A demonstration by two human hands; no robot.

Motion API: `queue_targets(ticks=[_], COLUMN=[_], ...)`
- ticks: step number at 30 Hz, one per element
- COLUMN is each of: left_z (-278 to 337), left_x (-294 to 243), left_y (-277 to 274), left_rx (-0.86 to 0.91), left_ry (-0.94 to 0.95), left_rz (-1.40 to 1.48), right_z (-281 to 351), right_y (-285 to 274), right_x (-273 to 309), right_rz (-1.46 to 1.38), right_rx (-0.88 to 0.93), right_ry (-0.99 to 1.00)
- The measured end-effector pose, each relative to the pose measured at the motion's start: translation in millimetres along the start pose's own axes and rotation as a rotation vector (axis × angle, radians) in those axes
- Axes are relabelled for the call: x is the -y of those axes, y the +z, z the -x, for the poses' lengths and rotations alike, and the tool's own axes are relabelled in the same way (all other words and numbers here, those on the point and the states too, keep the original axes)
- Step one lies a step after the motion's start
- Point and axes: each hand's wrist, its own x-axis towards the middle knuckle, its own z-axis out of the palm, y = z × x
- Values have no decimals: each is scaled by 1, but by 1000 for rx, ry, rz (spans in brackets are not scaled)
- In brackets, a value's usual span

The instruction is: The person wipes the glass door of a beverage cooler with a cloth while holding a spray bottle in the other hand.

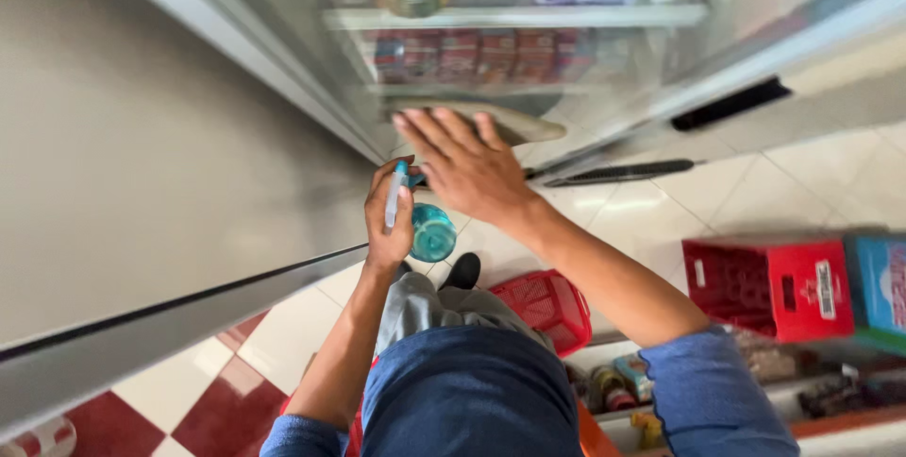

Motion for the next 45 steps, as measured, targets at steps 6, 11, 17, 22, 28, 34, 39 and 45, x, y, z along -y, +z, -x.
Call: queue_targets(ticks=[6,11,17,22,28,34,39,45], left_z=[12,19,-1,-27,-22,-15,-8,-12], left_x=[-6,-6,6,15,24,14,11,19], left_y=[-36,-57,-60,-59,-53,-56,-59,-57], left_rx=[-218,-294,-283,-198,-203,-214,-394,-321], left_ry=[-25,-80,60,157,112,61,-143,4], left_rz=[-62,-156,-221,-113,-94,-1,109,-47], right_z=[-51,-10,42,43,5,-37,-29,27], right_y=[39,85,75,9,-46,3,71,107], right_x=[48,54,8,-47,-68,-15,30,27], right_rz=[108,90,-154,36,263,276,153,34], right_rx=[-48,164,619,756,150,15,84,331], right_ry=[-144,-224,-200,-231,-359,-274,-268,-327])
